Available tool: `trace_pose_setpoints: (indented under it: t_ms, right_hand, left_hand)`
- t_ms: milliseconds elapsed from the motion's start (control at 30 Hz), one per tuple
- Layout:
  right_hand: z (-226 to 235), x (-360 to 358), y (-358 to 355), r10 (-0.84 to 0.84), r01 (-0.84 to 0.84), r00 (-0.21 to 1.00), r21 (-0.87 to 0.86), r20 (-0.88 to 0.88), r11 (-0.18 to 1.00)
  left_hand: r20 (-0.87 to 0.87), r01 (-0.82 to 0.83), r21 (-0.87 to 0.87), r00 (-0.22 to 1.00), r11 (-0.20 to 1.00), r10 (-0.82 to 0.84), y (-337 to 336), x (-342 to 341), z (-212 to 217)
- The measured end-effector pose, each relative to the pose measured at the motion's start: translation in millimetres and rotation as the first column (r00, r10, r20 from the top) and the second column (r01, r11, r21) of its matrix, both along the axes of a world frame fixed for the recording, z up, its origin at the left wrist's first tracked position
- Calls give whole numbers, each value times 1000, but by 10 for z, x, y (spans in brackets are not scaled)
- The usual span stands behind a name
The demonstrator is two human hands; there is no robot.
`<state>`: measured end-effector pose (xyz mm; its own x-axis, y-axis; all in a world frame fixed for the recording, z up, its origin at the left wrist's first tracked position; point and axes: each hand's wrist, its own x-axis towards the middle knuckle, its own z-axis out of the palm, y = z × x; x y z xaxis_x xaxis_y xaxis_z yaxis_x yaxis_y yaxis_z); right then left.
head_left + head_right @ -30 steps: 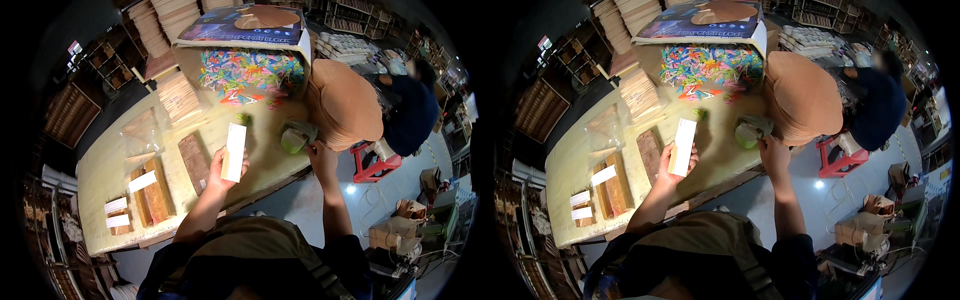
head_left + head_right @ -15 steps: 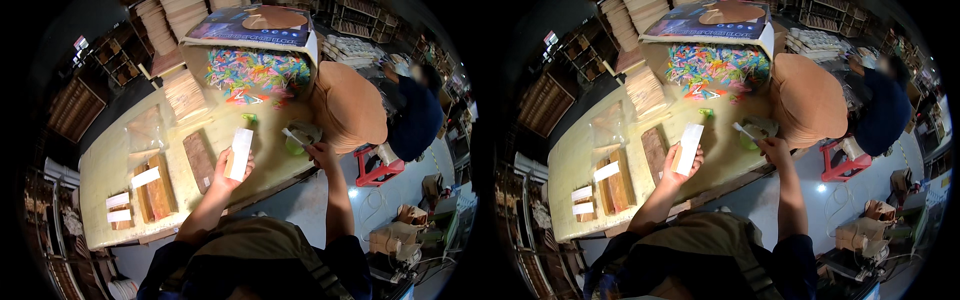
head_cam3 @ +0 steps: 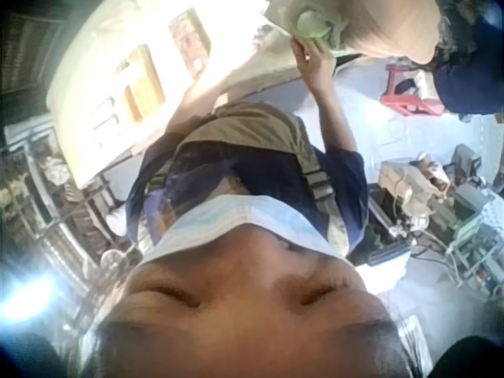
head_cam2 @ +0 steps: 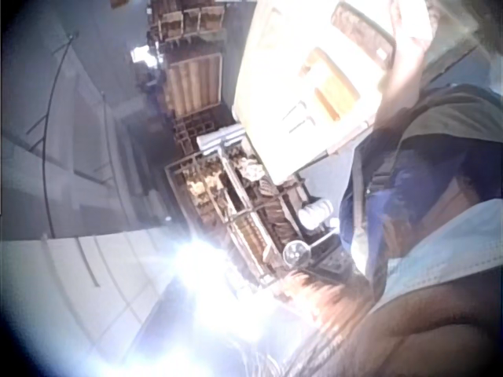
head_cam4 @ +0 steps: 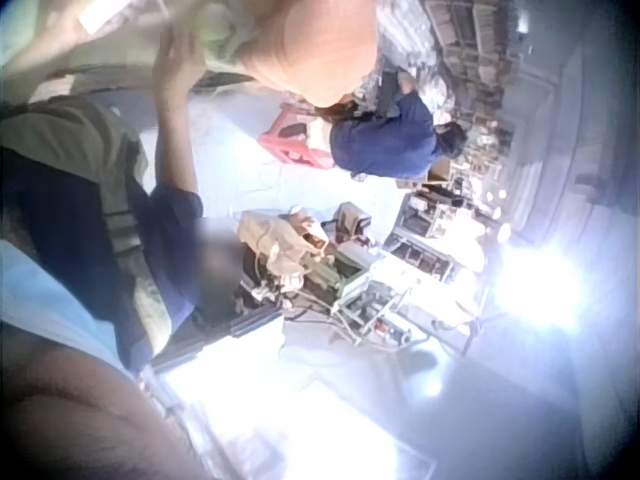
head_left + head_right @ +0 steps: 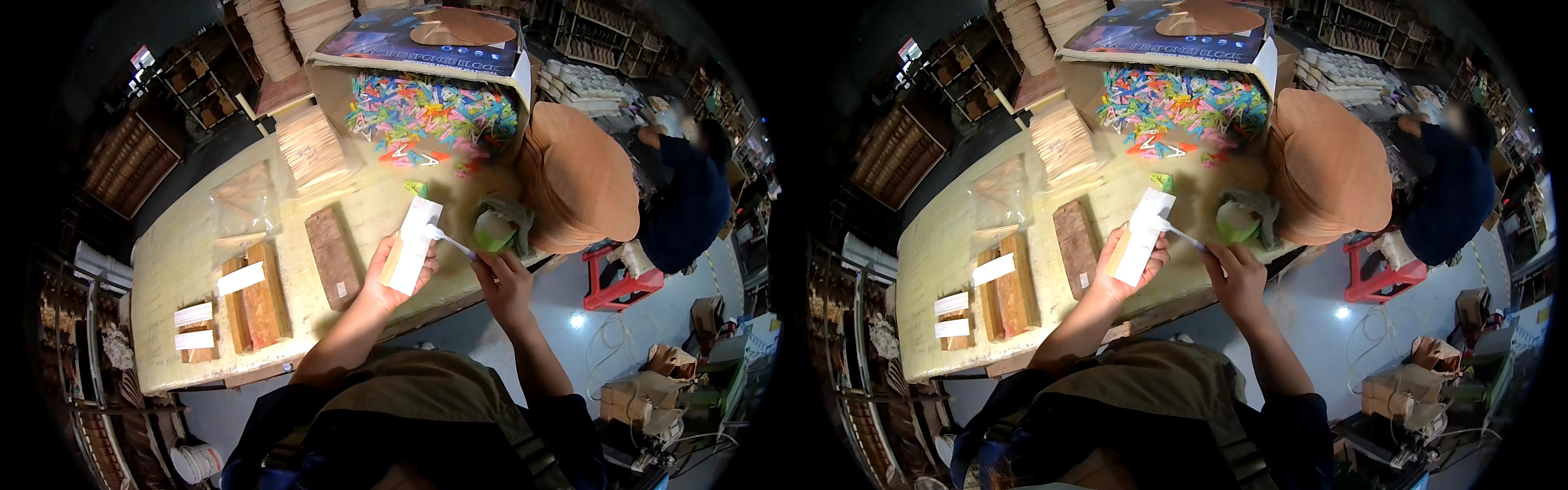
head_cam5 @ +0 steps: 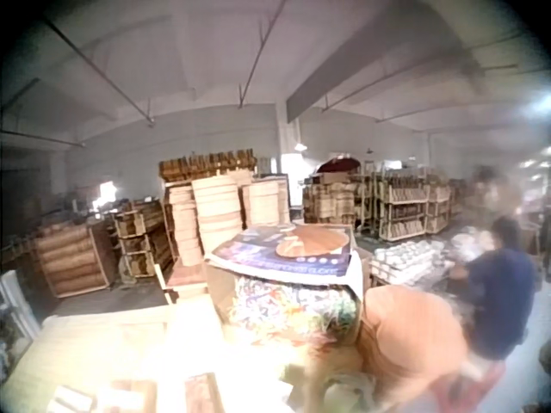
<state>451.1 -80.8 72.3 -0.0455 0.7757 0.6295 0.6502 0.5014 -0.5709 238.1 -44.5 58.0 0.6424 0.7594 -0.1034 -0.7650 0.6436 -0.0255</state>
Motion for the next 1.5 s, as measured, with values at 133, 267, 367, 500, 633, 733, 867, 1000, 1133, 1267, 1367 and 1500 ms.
trace_pose_setpoints:
  t_ms: [133, 267, 367, 500, 633, 733, 867, 1000, 1133, 1267, 1367, 1500]
  right_hand:
    - [60, -70, -221, 241, -271, 957, 200, 161, 942]
    - [52, -58, -206, 241, -241, 971, 79, 10, 967]
    - [-44, -32, 12, 12, -13, 999, -38, -37, 999]
    - [33, -178, -253, 264, -293, 953, 236, 146, 927]
    - [21, -137, -169, 123, -134, 988, 130, 92, 982]
    - [32, -150, -65, 69, -87, 992, 176, 108, 981]
    - [112, -203, -307, 323, -371, 923, 264, 207, 890]
    - [77, -165, -110, 112, -160, 977, 285, 179, 945]
    - [109, -236, -226, 285, -338, 935, 288, 211, 896]
    - [152, -187, -145, 406, -406, 914, -4, 10, 914]
    - [85, -96, 204, 201, -229, 960, -128, -196, 965]
    - [82, -35, 246, 21, -21, 1000, -5, -6, 1000]
  left_hand:
    - [-213, -93, 33, 972, 995, 98, -16, -2, 83]
    - [-76, -23, -9, 997, 1000, 23, 5, -45, -46]
    - [-62, -19, 49, 998, 999, 22, -58, 40, 46]
    - [-71, -27, 54, 997, 998, 31, -23, 2, 5]
    - [-115, -51, 12, 992, 999, 52, -41, -9, -35]
    - [-141, -74, 28, 987, 997, 77, -77, 37, 9]
    - [-62, -21, 120, 998, 993, 29, -31, -64, -53]
    - [-223, -109, 60, 968, 992, 119, -95, -44, 6]
    - [-100, -51, 80, 993, 996, 59, -83, -105, -49]
    - [-248, -61, 93, 965, 994, 83, -129, -71, 81]
    - [-228, -57, 82, 971, 995, 74, -164, -14, 83]
    - [-110, 30, 126, 994, 992, -16, -171, -41, 89]
